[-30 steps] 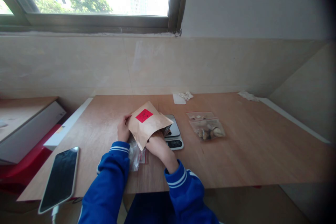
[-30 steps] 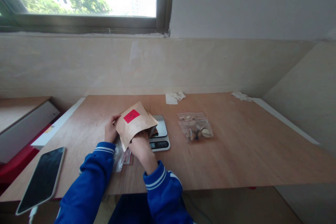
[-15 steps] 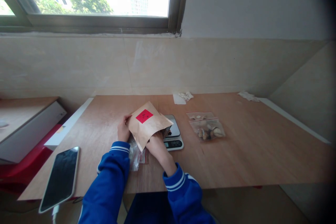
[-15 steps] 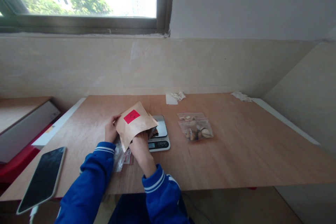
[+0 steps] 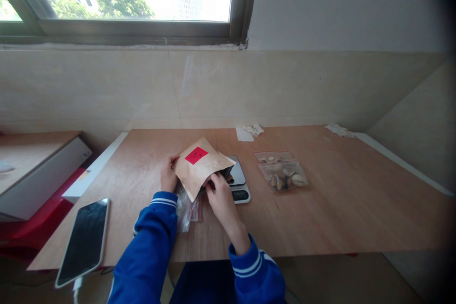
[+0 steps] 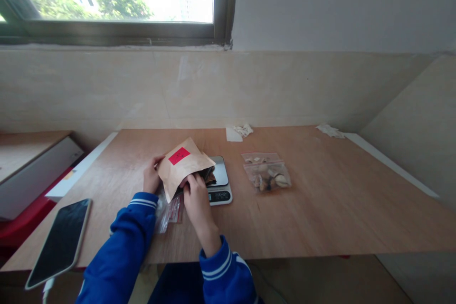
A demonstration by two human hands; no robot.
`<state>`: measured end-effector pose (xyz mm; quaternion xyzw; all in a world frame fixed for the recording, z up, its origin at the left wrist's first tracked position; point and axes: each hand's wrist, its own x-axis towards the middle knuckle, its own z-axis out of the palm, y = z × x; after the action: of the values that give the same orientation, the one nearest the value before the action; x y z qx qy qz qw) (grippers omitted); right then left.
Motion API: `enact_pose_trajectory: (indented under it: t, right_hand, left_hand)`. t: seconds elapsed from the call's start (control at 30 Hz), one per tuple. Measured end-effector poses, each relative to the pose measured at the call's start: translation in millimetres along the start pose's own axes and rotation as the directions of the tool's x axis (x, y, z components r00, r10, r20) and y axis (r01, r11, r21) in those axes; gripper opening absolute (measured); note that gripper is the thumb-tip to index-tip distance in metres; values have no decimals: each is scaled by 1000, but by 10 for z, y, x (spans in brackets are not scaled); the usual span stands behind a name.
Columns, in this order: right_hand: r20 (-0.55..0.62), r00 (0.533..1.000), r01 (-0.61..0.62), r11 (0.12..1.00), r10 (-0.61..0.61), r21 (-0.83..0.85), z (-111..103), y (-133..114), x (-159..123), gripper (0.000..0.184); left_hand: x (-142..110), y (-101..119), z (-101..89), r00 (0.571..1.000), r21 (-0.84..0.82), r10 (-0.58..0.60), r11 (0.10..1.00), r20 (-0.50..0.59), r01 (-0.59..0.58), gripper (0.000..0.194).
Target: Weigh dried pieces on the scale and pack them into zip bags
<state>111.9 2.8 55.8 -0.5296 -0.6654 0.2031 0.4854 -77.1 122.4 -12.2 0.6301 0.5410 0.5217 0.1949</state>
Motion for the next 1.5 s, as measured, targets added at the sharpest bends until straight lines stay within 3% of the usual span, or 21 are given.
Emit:
enact_pose_trajectory:
  t: [0.13,0.3,0.43,0.53,0.67,0.77,0.97,1.2,1.3,1.5]
  right_hand:
    - [-8,999,48,999,-48,8,-208,-81,-33,23]
    - [-141,990,24,992,-7,122,-409,-61,-85,18]
    - [-313,940,-49,962,136,270,-517,177,-92,18]
    - [-392,884,-91,917,254,389,-554,473,-47,31]
    - [-343,889,-154,903,304,401,-512,839,48,44]
    - [-289,909,-191,916,301,352,-437,969,120,44]
    - [-211,936,-199,920,280,338,-375,996,225,34]
    - [-264,868,-259,838,420,481,-456,1179,357,46]
    - [-292,861,-272,862,417,428,-465,1254,462,47]
    - [-268,894,-277,913,359,299,-399,1244,564,33]
  left_hand:
    - [5,-10,4,1000,0,-6,1000,-4,6,31]
    - [13,19,5,999,0,-34,999,-22,34,32]
    - [16,11,4,999,1,-43,999,-25,43,33]
    - [18,-11,2,1000,7,-26,1000,-15,26,34]
    - [21,-29,6,1000,-2,-25,1000,1,25,36]
    - [22,-26,9,999,4,-40,999,-7,40,37]
    - [30,-22,1,998,44,-64,997,-13,65,39]
    - [41,-42,8,998,45,-67,997,5,67,39]
    - [42,-56,11,998,62,-59,996,8,58,40]
    - [38,-73,5,998,136,-58,989,23,54,42]
